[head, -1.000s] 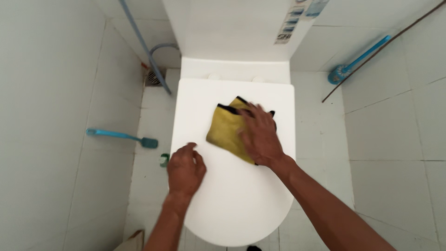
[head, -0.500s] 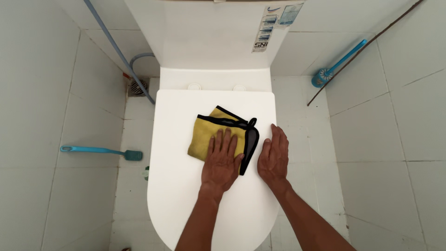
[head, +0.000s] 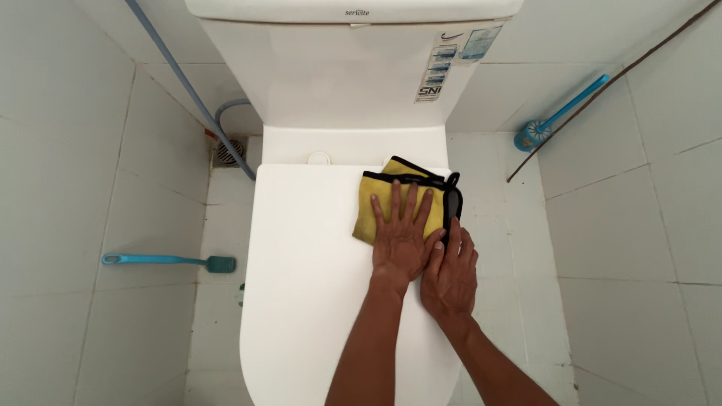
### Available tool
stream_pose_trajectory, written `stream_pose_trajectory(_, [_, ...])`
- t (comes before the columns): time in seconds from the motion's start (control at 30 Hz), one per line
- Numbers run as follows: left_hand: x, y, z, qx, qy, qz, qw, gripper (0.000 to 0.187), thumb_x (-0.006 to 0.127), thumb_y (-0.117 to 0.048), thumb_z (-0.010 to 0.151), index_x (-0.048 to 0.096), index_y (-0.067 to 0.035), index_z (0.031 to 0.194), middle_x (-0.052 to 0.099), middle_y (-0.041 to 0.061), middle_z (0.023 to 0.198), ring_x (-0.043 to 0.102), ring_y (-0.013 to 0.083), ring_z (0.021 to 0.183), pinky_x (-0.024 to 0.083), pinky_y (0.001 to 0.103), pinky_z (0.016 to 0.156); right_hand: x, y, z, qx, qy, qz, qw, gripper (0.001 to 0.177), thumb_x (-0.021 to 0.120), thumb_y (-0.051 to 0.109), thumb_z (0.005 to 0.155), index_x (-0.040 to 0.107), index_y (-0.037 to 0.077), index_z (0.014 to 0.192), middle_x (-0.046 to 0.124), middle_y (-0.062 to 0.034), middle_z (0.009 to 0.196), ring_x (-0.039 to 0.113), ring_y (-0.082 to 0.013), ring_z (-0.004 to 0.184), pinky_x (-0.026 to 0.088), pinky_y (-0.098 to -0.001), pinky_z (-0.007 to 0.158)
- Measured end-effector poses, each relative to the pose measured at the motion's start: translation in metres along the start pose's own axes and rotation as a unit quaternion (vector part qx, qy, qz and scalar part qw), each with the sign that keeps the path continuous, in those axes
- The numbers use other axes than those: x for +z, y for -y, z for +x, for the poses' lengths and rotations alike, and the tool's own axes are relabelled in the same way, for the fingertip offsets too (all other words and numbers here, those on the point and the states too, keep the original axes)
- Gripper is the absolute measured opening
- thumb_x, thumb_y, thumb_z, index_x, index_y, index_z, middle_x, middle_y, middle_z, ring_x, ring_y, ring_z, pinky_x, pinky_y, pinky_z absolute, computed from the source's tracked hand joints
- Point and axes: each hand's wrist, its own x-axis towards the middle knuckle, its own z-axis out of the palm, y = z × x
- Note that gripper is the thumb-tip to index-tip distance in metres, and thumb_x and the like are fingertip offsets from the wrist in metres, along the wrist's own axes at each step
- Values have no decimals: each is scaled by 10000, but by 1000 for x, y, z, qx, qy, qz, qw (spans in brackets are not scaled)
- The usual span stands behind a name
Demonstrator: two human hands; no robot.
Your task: The person wipes the toilet tank lid, sides, and seat with a yellow cloth. They lift the seat to clean the underside and hinges, then wipe the rim and bowl edge before closing the seat.
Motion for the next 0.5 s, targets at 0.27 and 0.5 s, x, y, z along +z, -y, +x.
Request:
stream_pose_trajectory(0.27, [-8, 33, 25, -33, -79, 6, 996, 807, 270, -730, 961, 187, -280, 1626, 34, 98, 1716, -31, 341, 1570, -21, 657, 1215, 1, -1, 6, 30, 35, -77, 996, 623, 363, 352, 1034, 243, 115, 1597, 328, -247, 1545, 387, -441, 1356, 388, -543, 1092])
stream_pose_trajectory(0.5, [-42, 142, -11, -148, -46, -16, 988, 970, 339, -841, 873, 197, -235, 1617, 22, 162, 1691, -40, 355, 1546, -34, 695, 1158, 7, -7, 6, 45, 61, -114, 991, 667, 392, 374, 1022, 192, 129, 1609, 275, -254, 1564, 360, -435, 1377, 395, -540, 1095])
